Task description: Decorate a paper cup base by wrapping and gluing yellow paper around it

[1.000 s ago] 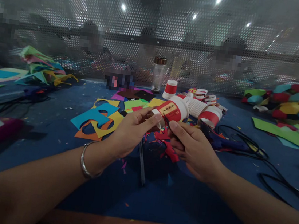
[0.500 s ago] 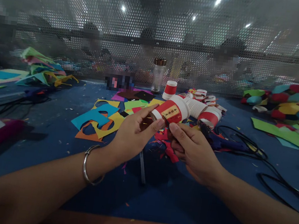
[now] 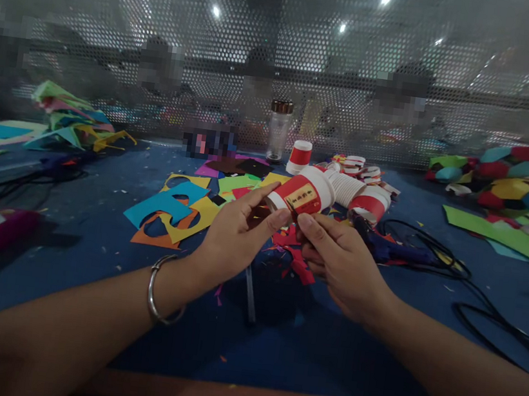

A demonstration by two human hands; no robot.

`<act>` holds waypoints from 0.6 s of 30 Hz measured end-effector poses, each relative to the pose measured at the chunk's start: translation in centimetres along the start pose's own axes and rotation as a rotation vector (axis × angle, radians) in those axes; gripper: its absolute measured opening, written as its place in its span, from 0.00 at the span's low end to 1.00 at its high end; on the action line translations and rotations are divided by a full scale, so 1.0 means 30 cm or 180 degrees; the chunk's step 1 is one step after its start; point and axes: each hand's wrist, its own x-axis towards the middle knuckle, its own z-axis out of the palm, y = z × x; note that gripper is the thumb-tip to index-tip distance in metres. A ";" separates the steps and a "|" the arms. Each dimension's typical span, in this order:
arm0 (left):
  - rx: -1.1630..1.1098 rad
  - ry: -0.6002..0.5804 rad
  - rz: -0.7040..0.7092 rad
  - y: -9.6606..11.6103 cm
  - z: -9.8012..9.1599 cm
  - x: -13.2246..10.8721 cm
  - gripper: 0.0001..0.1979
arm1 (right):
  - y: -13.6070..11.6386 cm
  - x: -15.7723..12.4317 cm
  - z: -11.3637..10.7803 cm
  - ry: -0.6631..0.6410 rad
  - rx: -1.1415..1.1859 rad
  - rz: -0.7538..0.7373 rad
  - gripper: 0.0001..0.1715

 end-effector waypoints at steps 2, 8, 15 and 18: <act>-0.0004 0.0020 -0.0014 -0.005 -0.001 0.003 0.28 | 0.005 0.005 -0.003 -0.0003 -0.0026 -0.0031 0.31; 0.0136 0.0005 0.0000 -0.003 -0.005 0.004 0.26 | 0.012 0.005 -0.009 -0.0070 -0.0014 0.0004 0.31; 0.0535 0.0057 0.0411 0.002 -0.011 -0.002 0.25 | 0.008 0.000 -0.007 -0.0095 0.0066 0.0068 0.32; 0.0862 0.0093 0.0768 0.002 -0.011 -0.006 0.26 | 0.011 0.001 -0.006 -0.0090 0.0106 0.0088 0.32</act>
